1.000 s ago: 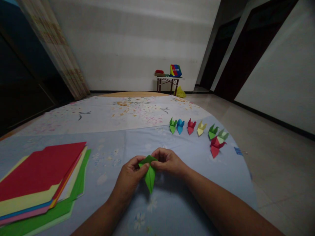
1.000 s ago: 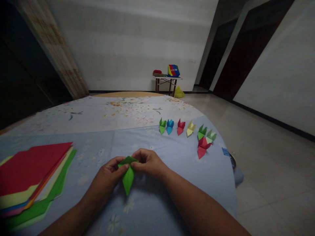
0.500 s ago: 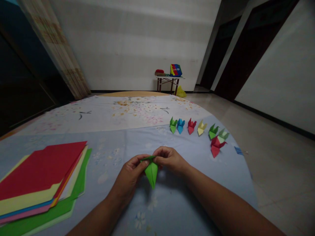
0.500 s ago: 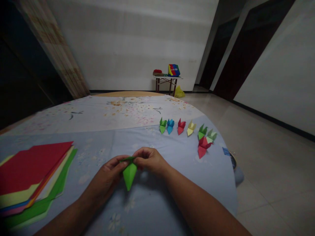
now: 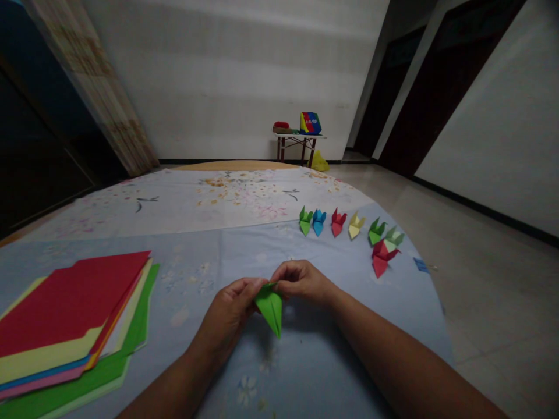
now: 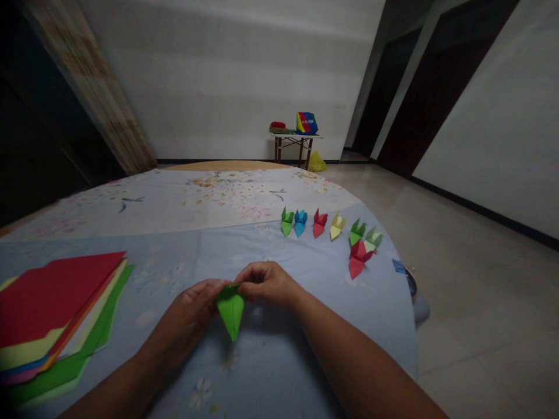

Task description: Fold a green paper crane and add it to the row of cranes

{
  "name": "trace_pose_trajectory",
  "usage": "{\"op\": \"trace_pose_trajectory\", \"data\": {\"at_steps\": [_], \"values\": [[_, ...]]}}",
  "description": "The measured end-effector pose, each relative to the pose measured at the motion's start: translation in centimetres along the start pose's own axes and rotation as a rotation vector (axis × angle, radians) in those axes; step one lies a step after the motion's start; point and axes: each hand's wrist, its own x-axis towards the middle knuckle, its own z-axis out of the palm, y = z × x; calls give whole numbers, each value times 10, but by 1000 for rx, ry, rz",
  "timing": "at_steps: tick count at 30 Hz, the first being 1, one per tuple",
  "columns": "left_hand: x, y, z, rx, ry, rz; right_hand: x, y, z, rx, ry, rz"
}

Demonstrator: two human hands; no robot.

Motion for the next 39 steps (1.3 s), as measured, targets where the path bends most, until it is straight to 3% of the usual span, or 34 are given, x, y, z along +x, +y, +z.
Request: {"op": "trace_pose_trajectory", "data": {"at_steps": [5,12,21,29,39], "values": [[2,-4,-3,-5,-1,-41,-1,1,-2,9,-27,-1],[5,-9,-12,0,-108,-90,-4,-3,-7,-33,-72,5],[11,-11,-17,41,-40,-155,-4,0,-5,-31,8,-26],[8,-8,-12,90,1,-120,-6,4,2,-83,102,-36],[8,-10,-15,67,1,-90,-5,0,-2,22,36,27]]}}
